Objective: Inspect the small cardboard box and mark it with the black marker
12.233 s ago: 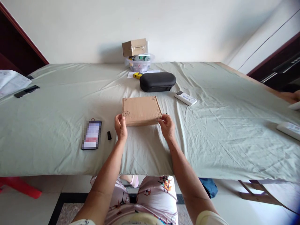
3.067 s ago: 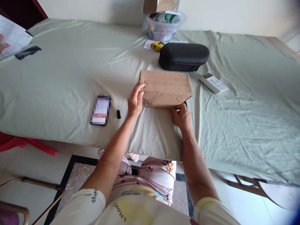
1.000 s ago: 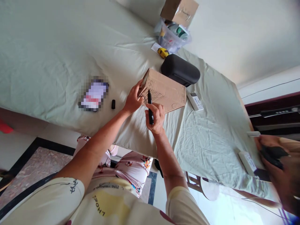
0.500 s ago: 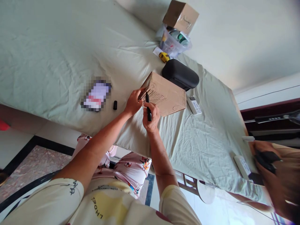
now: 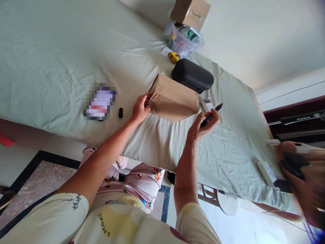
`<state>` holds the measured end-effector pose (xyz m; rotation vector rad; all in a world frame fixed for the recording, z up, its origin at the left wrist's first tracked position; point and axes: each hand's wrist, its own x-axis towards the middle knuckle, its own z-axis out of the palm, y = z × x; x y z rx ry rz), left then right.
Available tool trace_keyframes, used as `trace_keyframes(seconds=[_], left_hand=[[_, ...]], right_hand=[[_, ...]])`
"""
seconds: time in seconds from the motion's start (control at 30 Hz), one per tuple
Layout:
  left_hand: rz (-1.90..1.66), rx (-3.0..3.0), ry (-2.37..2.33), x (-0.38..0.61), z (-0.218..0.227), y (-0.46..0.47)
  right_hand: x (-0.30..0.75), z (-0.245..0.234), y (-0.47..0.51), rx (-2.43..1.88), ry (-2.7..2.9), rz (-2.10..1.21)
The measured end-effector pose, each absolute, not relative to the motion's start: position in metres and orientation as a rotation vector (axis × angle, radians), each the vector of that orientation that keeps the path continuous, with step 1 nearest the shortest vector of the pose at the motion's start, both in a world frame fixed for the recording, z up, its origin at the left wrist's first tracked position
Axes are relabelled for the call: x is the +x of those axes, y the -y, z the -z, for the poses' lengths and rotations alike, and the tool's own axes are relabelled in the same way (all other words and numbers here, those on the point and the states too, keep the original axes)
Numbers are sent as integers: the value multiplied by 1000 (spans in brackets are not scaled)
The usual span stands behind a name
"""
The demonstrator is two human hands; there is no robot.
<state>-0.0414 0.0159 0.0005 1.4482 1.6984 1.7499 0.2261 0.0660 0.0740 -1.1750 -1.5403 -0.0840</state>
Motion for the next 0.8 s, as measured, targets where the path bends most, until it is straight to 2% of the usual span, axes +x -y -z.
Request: trace_keyframes(seconds=[0.13,0.23,0.4,0.63,0.8], left_hand=[[-1729,1461,-1728,-44,9,-17],[-1760,1441,-1789,-47,15,-17],[-1799,1420,-1964,-50,8,-11],[-1700,1492,-2179,-64,-31,44],[-1325,1176,-2706,-106,-51,118]], right_hand=[[257,-45,-80,-1701,1656,-95],[253,-25,-75,-1900,1753,-221],[238,-16,-73,-1874,1873,-209],[243,-5,-80,-1715,1822,-255],[251,3,-94,-1559,1668,-268]])
